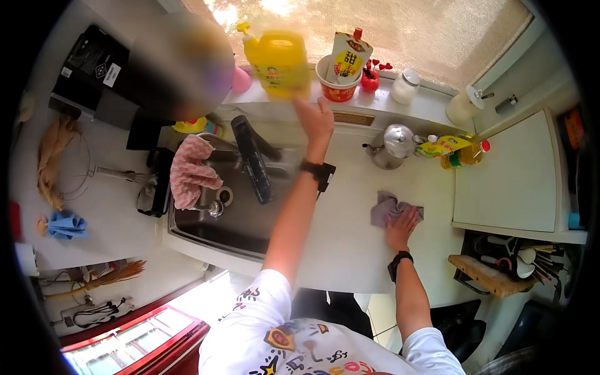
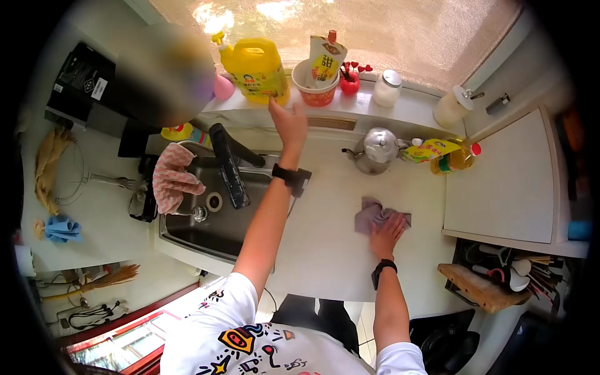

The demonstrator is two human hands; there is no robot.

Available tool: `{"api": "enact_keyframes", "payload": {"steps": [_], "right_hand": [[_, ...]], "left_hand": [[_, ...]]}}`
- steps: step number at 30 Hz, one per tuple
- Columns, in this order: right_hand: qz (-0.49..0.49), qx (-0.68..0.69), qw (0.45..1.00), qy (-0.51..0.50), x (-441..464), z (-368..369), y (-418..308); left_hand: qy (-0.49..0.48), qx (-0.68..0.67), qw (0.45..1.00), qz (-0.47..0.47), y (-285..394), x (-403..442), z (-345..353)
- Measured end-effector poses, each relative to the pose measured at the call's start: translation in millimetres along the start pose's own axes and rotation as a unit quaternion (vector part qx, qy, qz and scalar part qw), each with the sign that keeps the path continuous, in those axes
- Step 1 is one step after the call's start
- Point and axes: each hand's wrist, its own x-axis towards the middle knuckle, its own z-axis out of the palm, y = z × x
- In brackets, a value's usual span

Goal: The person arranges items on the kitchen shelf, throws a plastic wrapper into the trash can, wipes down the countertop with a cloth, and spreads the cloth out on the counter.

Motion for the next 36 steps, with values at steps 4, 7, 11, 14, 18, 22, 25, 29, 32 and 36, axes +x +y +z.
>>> {"api": "enact_keyframes", "payload": {"steps": [4,7,11,14,18,22,25,29,32,36], "right_hand": [[-0.019,0.005,1.0,0.022,1,7,4],[-0.031,0.01,0.999,0.028,-5,9,10],[-0.018,0.026,0.999,0.02,0,6,7],[-0.018,0.021,0.999,0.029,-2,8,8],[-0.018,0.035,0.999,0.03,-2,2,5],[-0.014,0.037,0.998,0.044,-5,2,2],[-0.012,0.032,0.999,0.041,-10,2,2],[-0.064,0.018,0.997,0.047,-32,2,-4],[-0.11,0.029,0.993,0.029,-68,4,-25],[-0.177,0.066,0.981,-0.052,-128,-18,-71]], "left_hand": [[-0.036,-0.016,0.999,0.009,-9,10,5],[-0.012,0.011,1.0,0.021,-9,10,4],[-0.031,0.077,0.996,0.039,5,-32,-14],[-0.285,0.142,0.945,0.069,20,-124,-36],[-0.543,0.108,0.806,0.209,-4,-281,-50],[-0.521,0.143,0.79,0.289,-11,-344,-60],[-0.513,0.172,0.789,0.292,-13,-357,-58],[-0.531,0.195,0.778,0.274,-20,-359,-93],[-0.535,0.238,0.774,0.242,-19,-363,-149],[-0.537,0.302,0.766,0.181,-20,-382,-236]]}}
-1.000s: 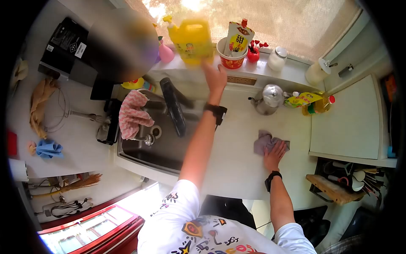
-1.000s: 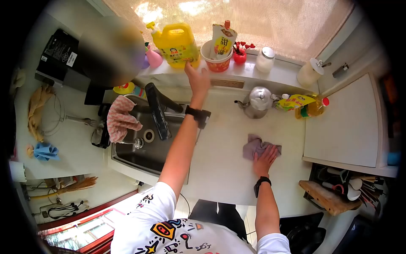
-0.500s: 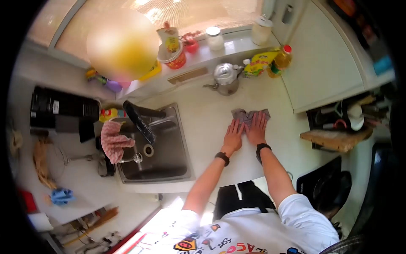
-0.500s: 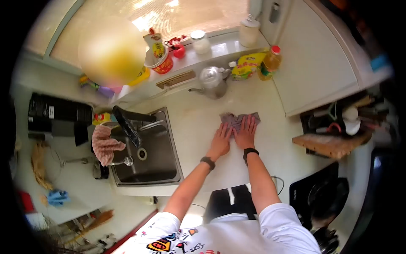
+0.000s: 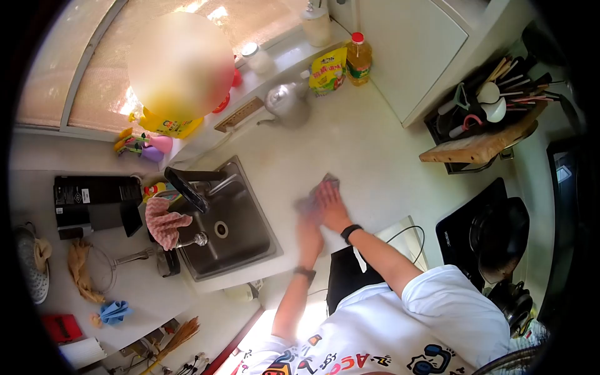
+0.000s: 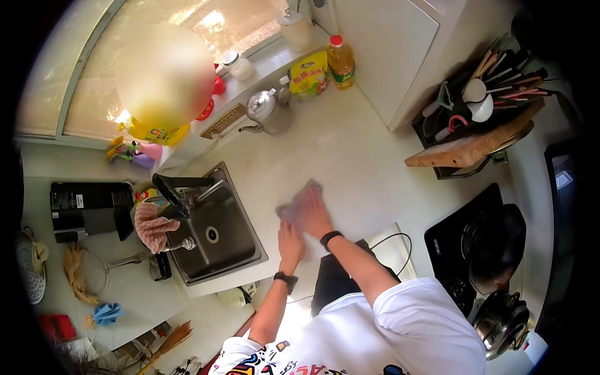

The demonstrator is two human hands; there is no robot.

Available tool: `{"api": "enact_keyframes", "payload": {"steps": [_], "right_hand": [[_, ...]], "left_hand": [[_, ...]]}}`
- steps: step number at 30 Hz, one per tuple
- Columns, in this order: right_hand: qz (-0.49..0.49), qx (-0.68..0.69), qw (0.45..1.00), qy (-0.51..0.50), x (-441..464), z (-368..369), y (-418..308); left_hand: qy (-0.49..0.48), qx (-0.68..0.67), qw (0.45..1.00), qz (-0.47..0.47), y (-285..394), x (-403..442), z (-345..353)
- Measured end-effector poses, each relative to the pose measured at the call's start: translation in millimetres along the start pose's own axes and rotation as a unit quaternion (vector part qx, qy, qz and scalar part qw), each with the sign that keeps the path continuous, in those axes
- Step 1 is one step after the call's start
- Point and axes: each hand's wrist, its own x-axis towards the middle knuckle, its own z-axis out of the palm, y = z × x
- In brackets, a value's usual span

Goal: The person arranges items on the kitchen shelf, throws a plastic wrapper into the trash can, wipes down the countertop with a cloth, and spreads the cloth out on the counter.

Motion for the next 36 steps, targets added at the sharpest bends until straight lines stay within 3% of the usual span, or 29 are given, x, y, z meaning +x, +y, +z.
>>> {"api": "enact_keyframes", "payload": {"steps": [6,10,13,16,19,23,24,27,30,34,36], "right_hand": [[-0.085,0.094,0.992,0.023,-49,98,-47],[-0.12,0.07,0.989,0.048,-62,90,-36],[-0.105,0.071,0.992,0.028,-59,70,-20],[-0.087,0.039,0.995,0.029,-69,21,5],[-0.053,-0.043,0.997,0.046,-70,17,31],[0.023,-0.036,0.996,0.081,-78,12,69],[0.052,-0.051,0.996,0.057,-82,0,79],[0.096,-0.046,0.988,0.108,-96,-7,120],[0.117,-0.02,0.987,0.113,-114,-21,145],[0.107,0.102,0.982,0.117,-106,-51,151],[0.091,0.114,0.972,0.184,-83,-77,150]], "left_hand": [[0.002,-0.161,0.979,-0.128,2,-68,-11],[0.023,-0.12,0.99,-0.072,6,-72,11],[-0.003,-0.008,1.0,-0.024,26,-56,12],[0.002,-0.055,0.998,-0.006,39,-39,17],[-0.016,-0.055,0.998,0.026,53,-17,24],[0.023,-0.091,0.993,0.065,84,17,62],[0.022,-0.088,0.99,0.105,95,26,65],[0.022,-0.027,0.982,0.185,130,50,71],[0.024,-0.075,0.987,0.143,163,61,85],[-0.025,-0.092,0.995,-0.022,174,69,71],[0.007,-0.061,0.996,-0.07,166,75,73]]}}
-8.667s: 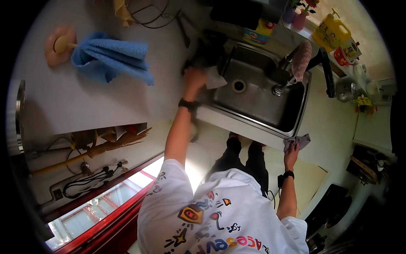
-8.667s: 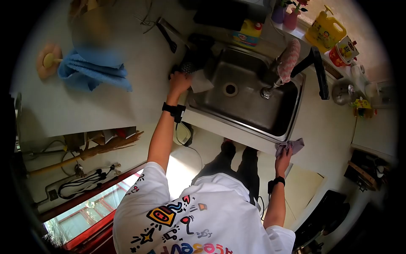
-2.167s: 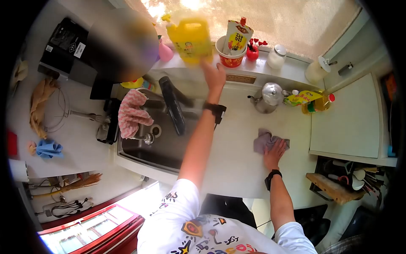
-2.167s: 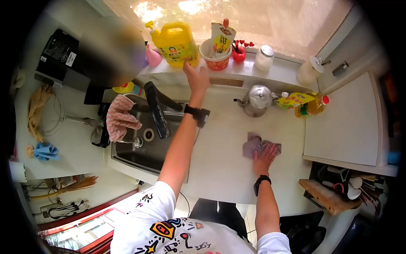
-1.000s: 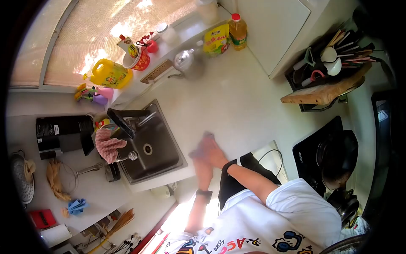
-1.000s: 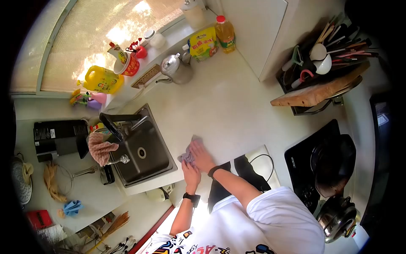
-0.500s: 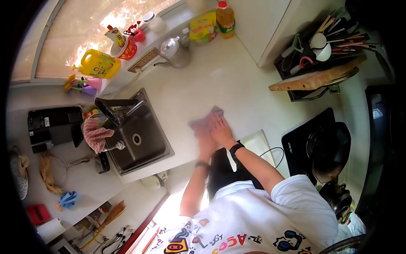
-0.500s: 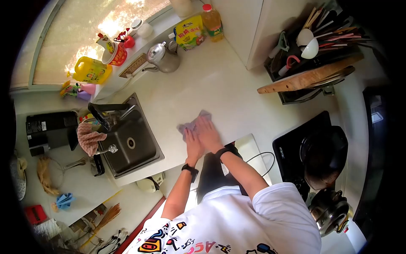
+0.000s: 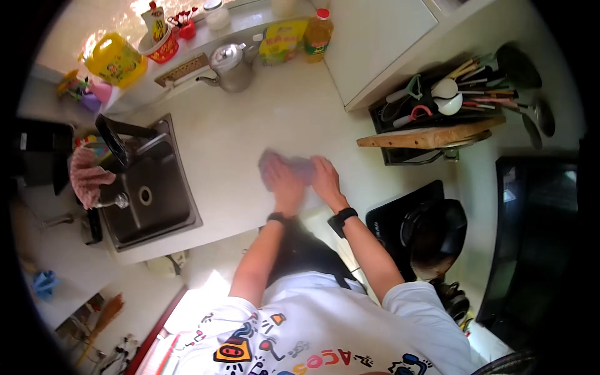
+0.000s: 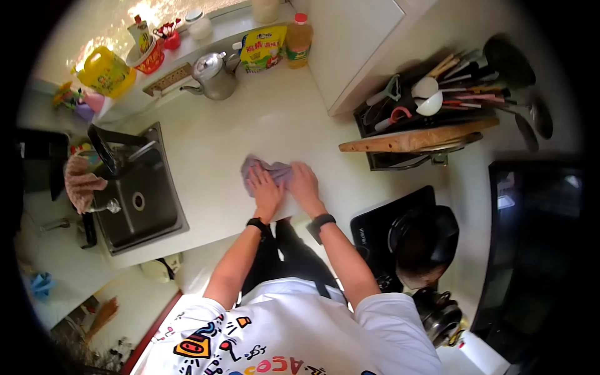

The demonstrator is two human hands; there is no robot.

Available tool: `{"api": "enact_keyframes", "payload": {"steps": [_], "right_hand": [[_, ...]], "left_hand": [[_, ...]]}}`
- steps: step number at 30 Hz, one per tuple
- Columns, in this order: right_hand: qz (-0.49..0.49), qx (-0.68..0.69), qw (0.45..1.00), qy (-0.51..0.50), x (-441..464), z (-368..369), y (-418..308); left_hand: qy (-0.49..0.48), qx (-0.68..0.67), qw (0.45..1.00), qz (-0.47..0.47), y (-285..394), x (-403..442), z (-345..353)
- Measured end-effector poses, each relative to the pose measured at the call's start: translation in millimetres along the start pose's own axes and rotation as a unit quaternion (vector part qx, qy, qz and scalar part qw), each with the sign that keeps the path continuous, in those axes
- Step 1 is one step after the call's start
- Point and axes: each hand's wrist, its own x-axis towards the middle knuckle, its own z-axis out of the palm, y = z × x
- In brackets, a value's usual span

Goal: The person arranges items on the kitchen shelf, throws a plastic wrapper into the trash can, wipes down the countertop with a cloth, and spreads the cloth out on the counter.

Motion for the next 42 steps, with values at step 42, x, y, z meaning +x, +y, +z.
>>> {"api": "enact_keyframes", "payload": {"steps": [42], "right_hand": [[-0.279,-0.244,0.928,-0.02,352,-118,-140]], "left_hand": [[-0.036,0.006,0.994,0.101,-92,107,-58]]}}
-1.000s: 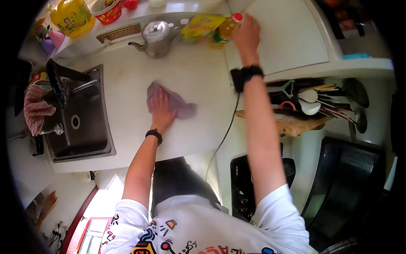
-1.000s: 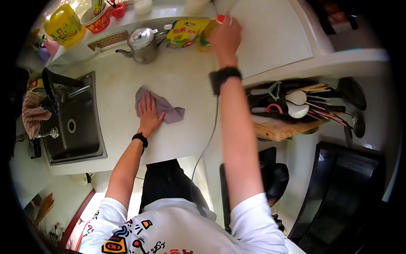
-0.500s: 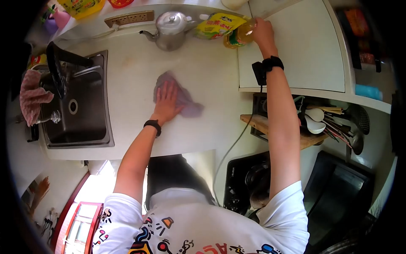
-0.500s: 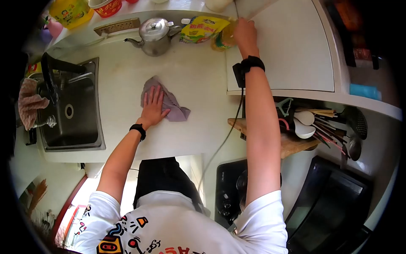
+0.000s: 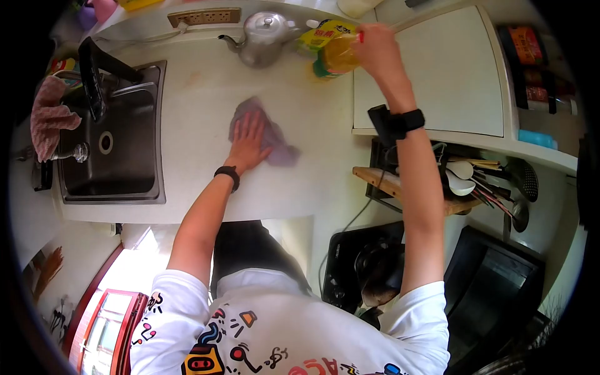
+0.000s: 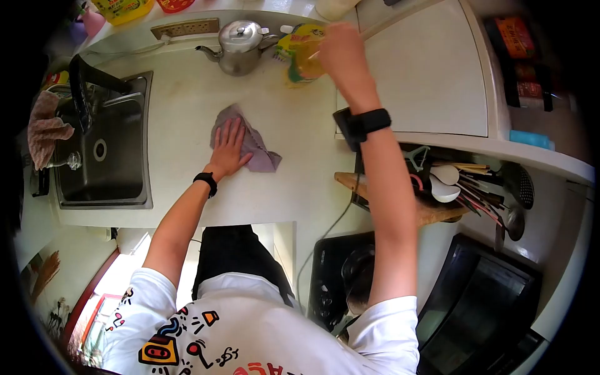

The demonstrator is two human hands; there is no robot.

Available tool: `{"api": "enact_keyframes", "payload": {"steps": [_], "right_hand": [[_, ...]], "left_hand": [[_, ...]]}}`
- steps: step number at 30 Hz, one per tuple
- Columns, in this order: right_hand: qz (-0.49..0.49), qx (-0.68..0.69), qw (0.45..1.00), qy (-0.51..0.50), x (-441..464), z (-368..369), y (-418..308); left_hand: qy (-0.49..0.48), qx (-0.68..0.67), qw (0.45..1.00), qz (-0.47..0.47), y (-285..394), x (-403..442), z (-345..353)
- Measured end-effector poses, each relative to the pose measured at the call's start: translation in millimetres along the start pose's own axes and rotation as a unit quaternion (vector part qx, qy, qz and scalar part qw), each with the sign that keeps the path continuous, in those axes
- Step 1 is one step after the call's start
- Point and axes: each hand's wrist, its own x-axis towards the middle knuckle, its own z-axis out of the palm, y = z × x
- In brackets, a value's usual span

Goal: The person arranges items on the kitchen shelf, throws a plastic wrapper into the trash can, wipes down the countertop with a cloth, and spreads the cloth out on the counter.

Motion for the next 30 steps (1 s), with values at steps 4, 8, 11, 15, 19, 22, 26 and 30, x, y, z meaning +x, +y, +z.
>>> {"api": "enact_keyframes", "payload": {"steps": [4,8,11,15,19,22,26,30], "right_hand": [[0.016,0.048,0.999,-0.013,-15,38,-29],[0.007,0.056,0.997,-0.052,-27,34,-40],[0.014,0.065,0.994,-0.084,-37,-1,-56],[0.017,0.067,0.992,-0.103,-59,-3,-59],[0.03,0.035,0.99,-0.134,-93,20,-76],[0.018,0.052,0.992,-0.115,-101,15,-80],[0.071,0.091,0.987,-0.108,-102,-20,-69],[0.093,0.058,0.99,-0.087,-122,-84,-66]], "left_hand": [[-0.002,0.003,1.0,-0.003,-1,2,2],[0.01,0.001,1.0,-0.002,-1,1,0],[0.031,0.009,0.999,0.003,-1,-1,3],[0.019,0.02,1.0,-0.002,-1,1,4],[0.006,0.042,0.999,-0.003,1,1,4],[-0.005,0.065,0.998,-0.002,2,0,4],[-0.001,0.05,0.999,-0.012,2,6,1],[0.007,0.034,0.999,-0.005,0,2,11]]}}
